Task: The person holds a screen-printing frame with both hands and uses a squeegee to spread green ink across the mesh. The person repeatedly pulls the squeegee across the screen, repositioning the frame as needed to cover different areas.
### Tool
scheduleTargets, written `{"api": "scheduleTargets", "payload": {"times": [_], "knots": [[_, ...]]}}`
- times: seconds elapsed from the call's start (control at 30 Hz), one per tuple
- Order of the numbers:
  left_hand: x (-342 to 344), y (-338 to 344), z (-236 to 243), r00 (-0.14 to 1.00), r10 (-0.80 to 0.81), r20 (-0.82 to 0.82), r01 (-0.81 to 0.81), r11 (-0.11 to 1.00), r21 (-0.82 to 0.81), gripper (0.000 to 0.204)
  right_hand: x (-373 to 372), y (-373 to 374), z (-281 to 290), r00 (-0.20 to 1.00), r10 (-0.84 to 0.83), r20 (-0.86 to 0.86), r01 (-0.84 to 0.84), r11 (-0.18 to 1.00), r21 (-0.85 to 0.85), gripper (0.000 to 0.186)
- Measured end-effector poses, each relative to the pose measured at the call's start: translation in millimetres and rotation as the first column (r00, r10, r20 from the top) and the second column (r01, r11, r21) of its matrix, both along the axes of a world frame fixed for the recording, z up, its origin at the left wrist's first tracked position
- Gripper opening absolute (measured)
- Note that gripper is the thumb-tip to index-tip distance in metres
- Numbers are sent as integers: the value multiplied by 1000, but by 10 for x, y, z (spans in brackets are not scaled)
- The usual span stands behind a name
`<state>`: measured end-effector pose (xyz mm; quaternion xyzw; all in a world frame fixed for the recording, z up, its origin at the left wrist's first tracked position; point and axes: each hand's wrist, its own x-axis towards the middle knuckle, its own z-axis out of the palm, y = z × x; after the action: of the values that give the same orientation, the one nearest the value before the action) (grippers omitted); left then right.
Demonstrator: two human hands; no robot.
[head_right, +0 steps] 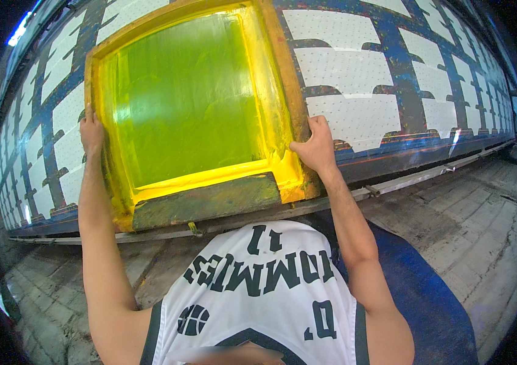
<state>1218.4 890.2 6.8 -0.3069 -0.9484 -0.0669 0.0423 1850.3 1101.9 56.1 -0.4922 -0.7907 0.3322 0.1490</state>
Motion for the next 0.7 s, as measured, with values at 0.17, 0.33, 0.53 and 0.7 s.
{"api": "scheduleTargets", "payload": {"times": [0.17, 0.33, 0.53, 0.7], "knots": [[-185, -73, -134, 997, -67, -23, 68, 996, 54, 54, -2, -49, 286, 993, -14, -114, 14, 1000, 5, 55], [-529, -183, -309, 969, -245, 29, 235, 952, 196, 54, 35, -49, 522, 989, 11, -148, 3, 996, 94, 57], [-264, 221, -153, 967, -254, 3, 250, 955, 159, 53, 497, 444, 565, 975, 12, -221, 33, 980, 198, 53], [689, 1083, -7, 952, -289, -101, 301, 943, 139, 53, 1440, 1207, 416, 986, -7, -165, 42, 976, 213, 50]]}}
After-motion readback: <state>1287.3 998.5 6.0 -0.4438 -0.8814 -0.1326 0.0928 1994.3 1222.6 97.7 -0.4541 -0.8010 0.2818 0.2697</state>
